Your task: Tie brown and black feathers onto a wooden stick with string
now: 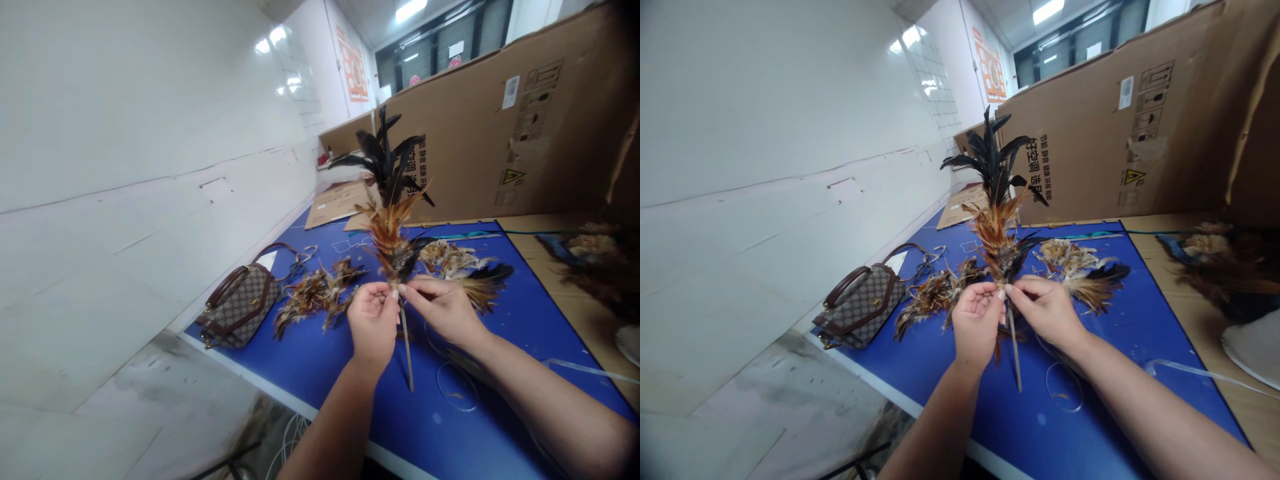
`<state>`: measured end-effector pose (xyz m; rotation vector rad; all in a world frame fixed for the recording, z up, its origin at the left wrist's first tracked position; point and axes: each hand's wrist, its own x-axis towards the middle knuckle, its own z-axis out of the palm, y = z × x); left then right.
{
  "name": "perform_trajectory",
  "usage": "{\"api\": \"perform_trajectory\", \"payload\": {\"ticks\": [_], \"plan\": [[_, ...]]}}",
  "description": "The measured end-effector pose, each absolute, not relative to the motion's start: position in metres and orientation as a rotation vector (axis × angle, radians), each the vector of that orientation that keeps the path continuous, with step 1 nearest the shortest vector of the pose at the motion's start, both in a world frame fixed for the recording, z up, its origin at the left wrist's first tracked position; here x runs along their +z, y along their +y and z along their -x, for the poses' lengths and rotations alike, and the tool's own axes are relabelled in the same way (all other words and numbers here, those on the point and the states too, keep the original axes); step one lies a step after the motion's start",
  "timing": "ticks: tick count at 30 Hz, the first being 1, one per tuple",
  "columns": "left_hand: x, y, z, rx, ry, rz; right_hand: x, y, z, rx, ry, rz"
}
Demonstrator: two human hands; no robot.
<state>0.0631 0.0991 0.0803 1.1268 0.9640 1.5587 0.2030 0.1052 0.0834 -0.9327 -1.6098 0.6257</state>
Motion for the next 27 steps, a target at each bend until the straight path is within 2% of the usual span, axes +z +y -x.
{"api": "perform_trajectory", "payload": {"ticks": [5, 12, 20, 27], "plan": [[0.077, 0.101, -0.066, 1.641, 0.997, -1.08, 0.082, 0.106, -0.201, 0.625, -1.598, 0.915], [0.077, 0.098, -0.06, 1.477, 0.891, -1.148, 0.081, 0.106, -0.205, 0.649, -1.619, 0.937], [0.069, 0.1, -0.053, 1.478, 0.795, -1.161, 0.082, 0.104, -0.203, 0.727, -1.609, 0.924], [0.069, 0.101, -0.052, 1.427, 0.708, -0.9, 0.08, 0.104, -0.204, 0.757, -1.59, 0.909]]}}
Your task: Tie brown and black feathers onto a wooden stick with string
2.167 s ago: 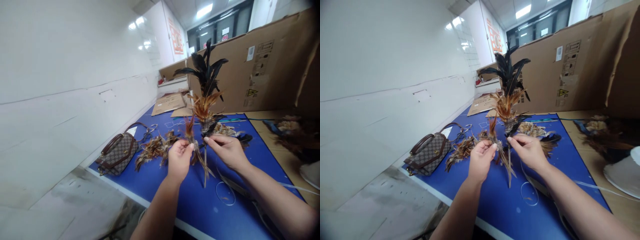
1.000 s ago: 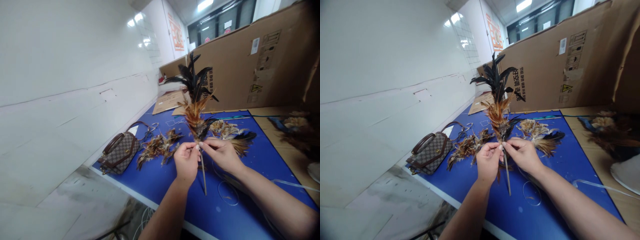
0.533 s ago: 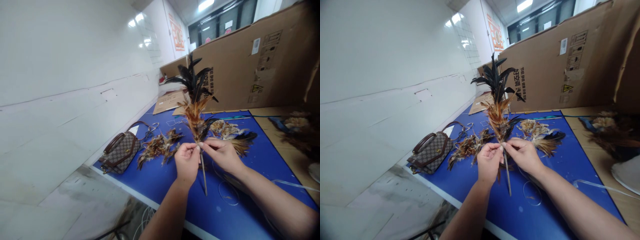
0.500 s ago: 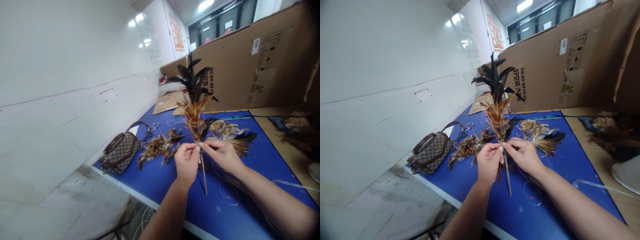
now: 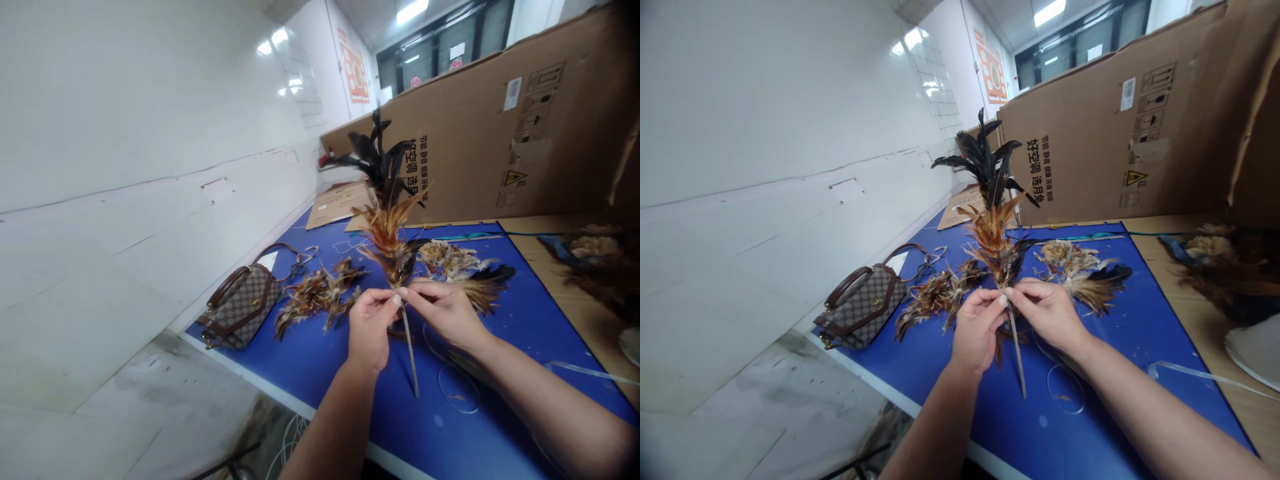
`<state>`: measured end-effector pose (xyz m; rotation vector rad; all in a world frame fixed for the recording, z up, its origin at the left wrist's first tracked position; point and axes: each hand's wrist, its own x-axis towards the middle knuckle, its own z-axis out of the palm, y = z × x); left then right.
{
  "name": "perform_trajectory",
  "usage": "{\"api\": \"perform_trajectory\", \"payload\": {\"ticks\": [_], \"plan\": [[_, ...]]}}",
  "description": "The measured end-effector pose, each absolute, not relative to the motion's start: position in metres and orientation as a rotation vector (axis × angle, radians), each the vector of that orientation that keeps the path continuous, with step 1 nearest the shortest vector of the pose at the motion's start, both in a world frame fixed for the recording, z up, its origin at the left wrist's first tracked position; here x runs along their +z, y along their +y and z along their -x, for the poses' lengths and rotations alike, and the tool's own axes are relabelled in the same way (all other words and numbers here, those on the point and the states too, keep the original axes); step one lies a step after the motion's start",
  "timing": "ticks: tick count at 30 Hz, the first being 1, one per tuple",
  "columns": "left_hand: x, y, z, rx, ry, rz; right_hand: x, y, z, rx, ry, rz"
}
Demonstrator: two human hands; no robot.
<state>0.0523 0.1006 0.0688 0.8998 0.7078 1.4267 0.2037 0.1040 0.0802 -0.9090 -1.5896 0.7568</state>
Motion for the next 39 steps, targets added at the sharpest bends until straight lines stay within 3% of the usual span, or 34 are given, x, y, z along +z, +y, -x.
{"api": "perform_trajectory", "payload": {"ticks": [17, 29, 39], "plan": [[0.065, 0.098, -0.044, 1.141, 0.571, -0.805, 0.1, 0.098, -0.209, 0.867, -1.771, 0.791], [0.063, 0.079, -0.058, 1.418, 0.611, -0.925, 0.108, 0.094, -0.207, 0.822, -1.844, 0.819], [0.057, 0.081, -0.071, 1.601, 0.679, -0.796, 0.086, 0.094, -0.191, 0.472, -1.767, 0.881]]}}
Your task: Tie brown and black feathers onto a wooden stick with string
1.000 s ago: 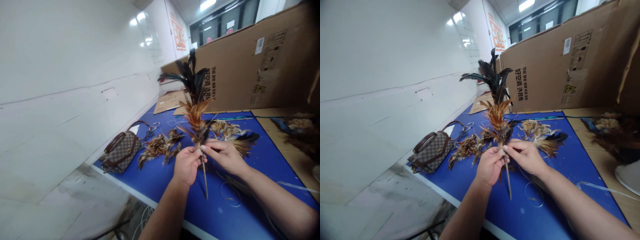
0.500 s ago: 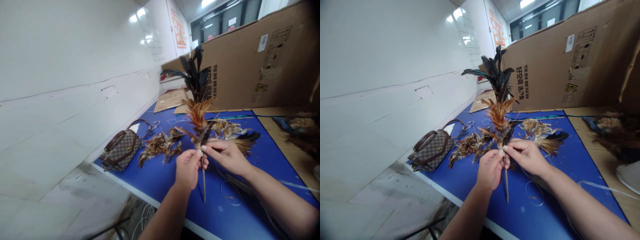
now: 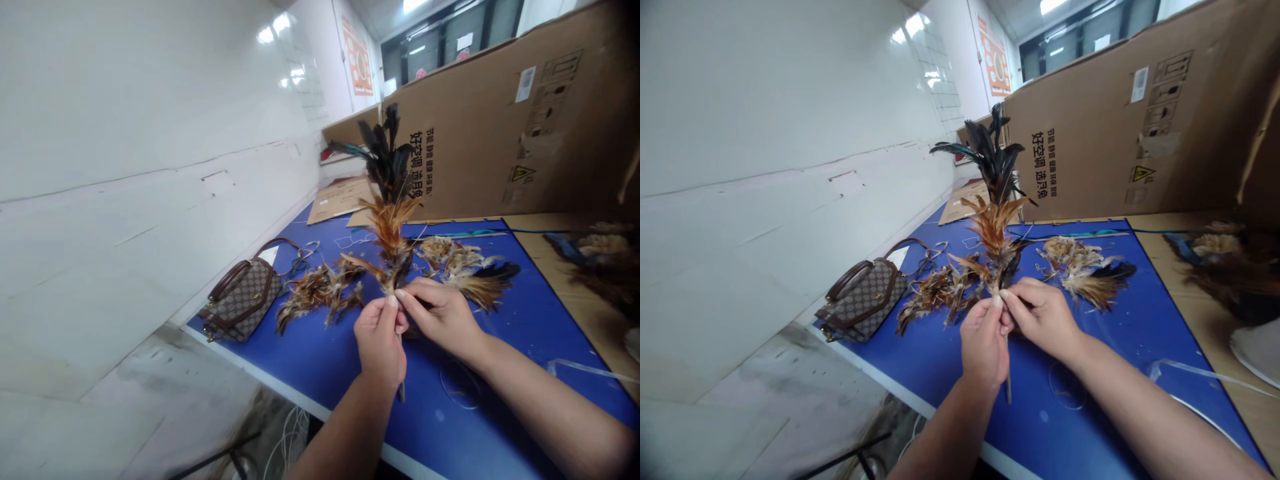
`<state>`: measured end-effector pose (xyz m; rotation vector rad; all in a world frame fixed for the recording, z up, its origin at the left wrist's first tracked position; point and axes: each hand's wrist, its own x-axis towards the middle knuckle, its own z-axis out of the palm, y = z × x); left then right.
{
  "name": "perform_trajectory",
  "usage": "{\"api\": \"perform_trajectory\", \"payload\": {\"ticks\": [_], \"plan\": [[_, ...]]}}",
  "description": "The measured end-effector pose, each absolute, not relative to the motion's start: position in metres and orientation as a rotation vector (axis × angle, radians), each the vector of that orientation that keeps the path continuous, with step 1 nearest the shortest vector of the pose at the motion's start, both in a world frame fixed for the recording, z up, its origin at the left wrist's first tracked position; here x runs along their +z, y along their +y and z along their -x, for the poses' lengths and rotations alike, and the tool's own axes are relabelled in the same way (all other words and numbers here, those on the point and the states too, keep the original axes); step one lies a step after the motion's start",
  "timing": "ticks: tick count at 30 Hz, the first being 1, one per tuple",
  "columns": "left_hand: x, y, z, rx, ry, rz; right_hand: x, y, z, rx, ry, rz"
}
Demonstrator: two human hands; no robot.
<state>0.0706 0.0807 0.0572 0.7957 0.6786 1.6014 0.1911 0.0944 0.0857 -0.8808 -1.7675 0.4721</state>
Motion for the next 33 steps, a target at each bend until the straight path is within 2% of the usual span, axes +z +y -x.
{"api": "perform_trajectory", "payload": {"ticks": [8, 24, 33], "plan": [[0.055, 0.082, -0.073, 1.693, 0.861, -0.862, 0.087, 0.091, -0.189, 0.369, -1.8, 0.868], [0.055, 0.076, -0.078, 2.068, 1.102, -1.502, 0.097, 0.085, -0.184, 0.571, -1.649, 0.896], [0.056, 0.07, -0.071, 1.913, 1.065, -1.484, 0.092, 0.089, -0.189, 0.579, -1.644, 0.861]]}}
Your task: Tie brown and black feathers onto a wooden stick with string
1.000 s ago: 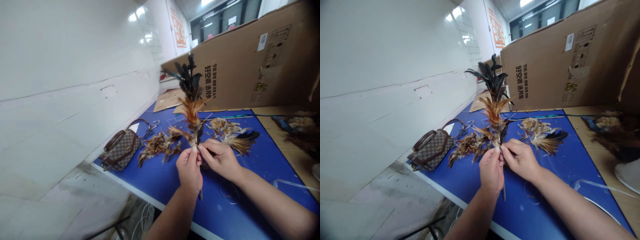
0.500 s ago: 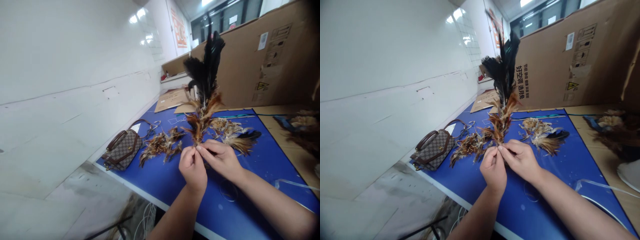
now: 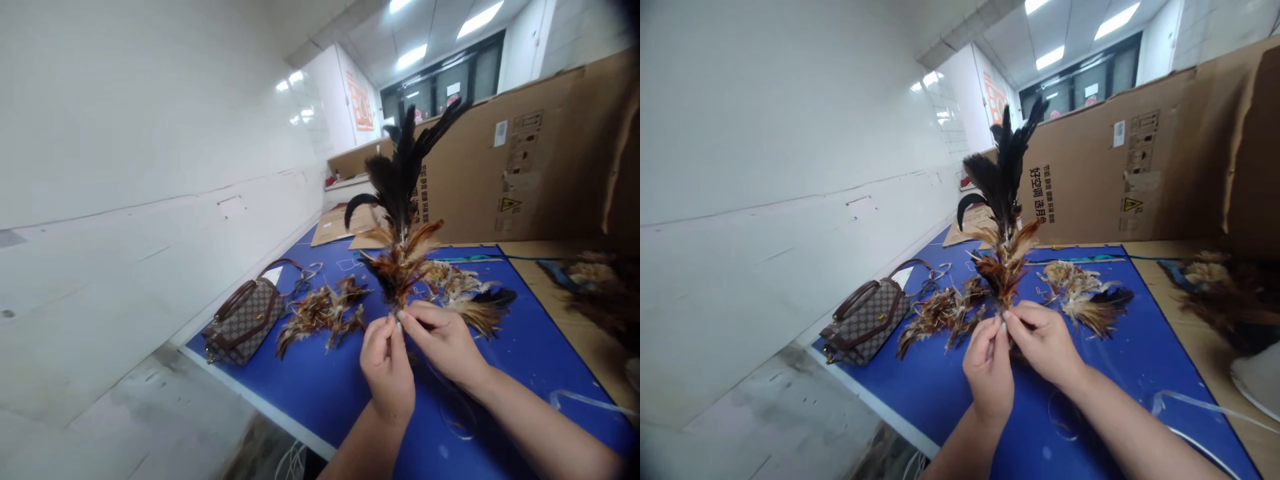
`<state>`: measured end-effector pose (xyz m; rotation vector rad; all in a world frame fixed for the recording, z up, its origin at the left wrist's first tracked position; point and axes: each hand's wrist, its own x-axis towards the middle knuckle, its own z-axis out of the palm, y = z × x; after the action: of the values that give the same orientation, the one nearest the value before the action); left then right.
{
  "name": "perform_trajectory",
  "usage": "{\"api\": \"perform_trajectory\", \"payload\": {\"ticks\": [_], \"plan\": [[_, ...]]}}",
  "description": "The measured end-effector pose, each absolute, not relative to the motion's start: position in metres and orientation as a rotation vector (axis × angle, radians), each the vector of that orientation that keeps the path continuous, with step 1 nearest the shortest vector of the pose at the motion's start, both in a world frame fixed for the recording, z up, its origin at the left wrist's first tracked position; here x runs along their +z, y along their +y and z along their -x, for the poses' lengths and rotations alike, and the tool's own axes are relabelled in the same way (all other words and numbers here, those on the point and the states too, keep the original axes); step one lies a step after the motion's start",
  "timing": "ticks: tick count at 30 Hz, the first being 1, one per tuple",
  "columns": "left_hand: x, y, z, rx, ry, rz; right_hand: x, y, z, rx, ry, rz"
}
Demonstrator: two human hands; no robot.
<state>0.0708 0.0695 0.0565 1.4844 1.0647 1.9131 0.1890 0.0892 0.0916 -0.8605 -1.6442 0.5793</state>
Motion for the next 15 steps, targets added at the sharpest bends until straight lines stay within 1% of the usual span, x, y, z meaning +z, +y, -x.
{"api": "perform_trajectory", "payload": {"ticks": [5, 10, 15], "plan": [[0.056, 0.072, -0.06, 1.768, 1.01, -1.447, 0.09, 0.09, -0.192, 0.643, -1.68, 0.822], [0.06, 0.07, -0.058, 1.778, 1.011, -1.46, 0.089, 0.091, -0.192, 0.722, -1.686, 0.782], [0.065, 0.07, -0.064, 1.872, 1.031, -1.449, 0.078, 0.092, -0.182, 0.89, -1.359, 0.875]]}}
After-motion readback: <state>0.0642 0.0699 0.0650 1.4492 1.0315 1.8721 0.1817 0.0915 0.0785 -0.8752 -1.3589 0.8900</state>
